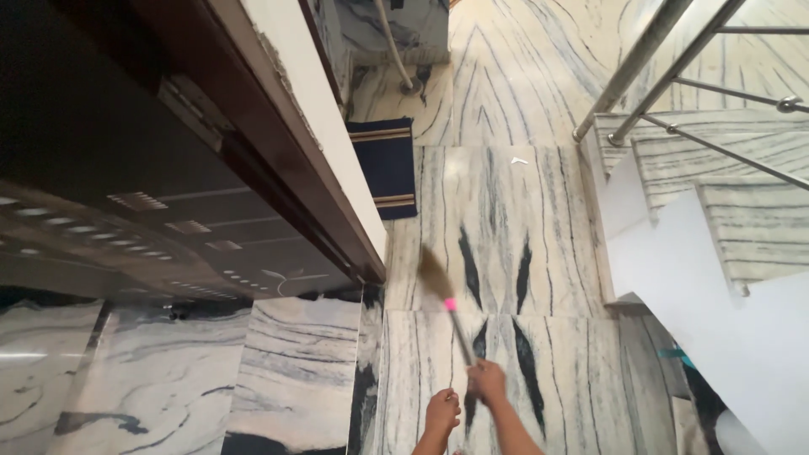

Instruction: The person sweeps the marble floor with a broom, moving a floor mat and cleaning the areas near a sink and a staircase.

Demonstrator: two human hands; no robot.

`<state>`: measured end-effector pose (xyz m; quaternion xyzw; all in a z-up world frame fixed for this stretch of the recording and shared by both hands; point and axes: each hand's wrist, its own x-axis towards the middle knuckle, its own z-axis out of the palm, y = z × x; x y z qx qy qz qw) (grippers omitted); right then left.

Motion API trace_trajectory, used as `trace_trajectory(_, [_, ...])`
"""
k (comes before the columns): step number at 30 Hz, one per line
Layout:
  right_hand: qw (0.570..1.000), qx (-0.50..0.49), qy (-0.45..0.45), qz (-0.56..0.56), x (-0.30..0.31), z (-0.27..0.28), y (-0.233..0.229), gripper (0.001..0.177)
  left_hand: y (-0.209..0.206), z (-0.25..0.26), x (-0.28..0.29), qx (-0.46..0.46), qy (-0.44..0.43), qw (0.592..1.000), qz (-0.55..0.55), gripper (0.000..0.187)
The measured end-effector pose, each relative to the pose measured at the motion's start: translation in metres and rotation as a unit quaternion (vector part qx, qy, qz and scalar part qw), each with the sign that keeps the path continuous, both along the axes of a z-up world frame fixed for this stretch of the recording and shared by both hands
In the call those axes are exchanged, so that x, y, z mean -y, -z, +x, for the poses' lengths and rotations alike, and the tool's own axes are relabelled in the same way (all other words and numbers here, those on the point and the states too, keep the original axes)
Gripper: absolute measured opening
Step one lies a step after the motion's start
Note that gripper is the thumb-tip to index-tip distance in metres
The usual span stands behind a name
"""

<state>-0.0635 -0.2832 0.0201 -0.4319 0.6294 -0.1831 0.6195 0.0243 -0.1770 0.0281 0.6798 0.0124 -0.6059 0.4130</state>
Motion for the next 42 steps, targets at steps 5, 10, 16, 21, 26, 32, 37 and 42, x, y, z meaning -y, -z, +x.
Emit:
trace_trajectory(5, [0.971, -0.23, -0.003, -0.061, 0.045, -0.045, -0.022, 0.049, -0.004, -0.011, 0.009, 0.01, 0.084, 0.996, 0.0, 0.042])
trace_trajectory(10, [0.954, -0.252, -0.005, -0.162, 0.014, -0.04, -0.039, 0.051, -0.01, -0.02, 0.029, -0.043, 0.124, 0.991, 0.002, 0.044])
trace_trajectory(16, [0.985, -0.1, 0.116, 0.08, -0.059, -0.015, -0.066, 0.052, -0.032, 0.007, 0.024, 0.035, 0.333, 0.942, -0.012, 0.037])
trace_trajectory(21, [0.972, -0.136, 0.186, 0.047, -0.093, 0.026, -0.071, 0.05, -0.043, 0.053, 0.015, 0.019, 0.382, 0.923, -0.047, 0.043])
trace_trajectory(26, [0.939, -0.119, 0.322, 0.016, -0.132, 0.027, -0.08, 0.047, -0.049, 0.059, -0.01, 0.016, 0.448, 0.893, -0.024, 0.049])
trace_trajectory(32, [0.887, -0.252, 0.381, 0.07, -0.194, 0.046, -0.077, 0.029, -0.055, 0.059, -0.043, -0.01, 0.531, 0.846, -0.046, 0.047])
trace_trajectory(37, [0.873, -0.205, 0.399, 0.189, -0.202, 0.036, -0.078, 0.025, -0.05, 0.091, -0.034, 0.038, 0.545, 0.835, -0.065, 0.05])
trace_trajectory(42, [0.917, -0.172, 0.348, 0.09, -0.195, 0.052, -0.076, 0.019, -0.043, 0.108, -0.028, 0.023, 0.513, 0.857, -0.047, 0.046])
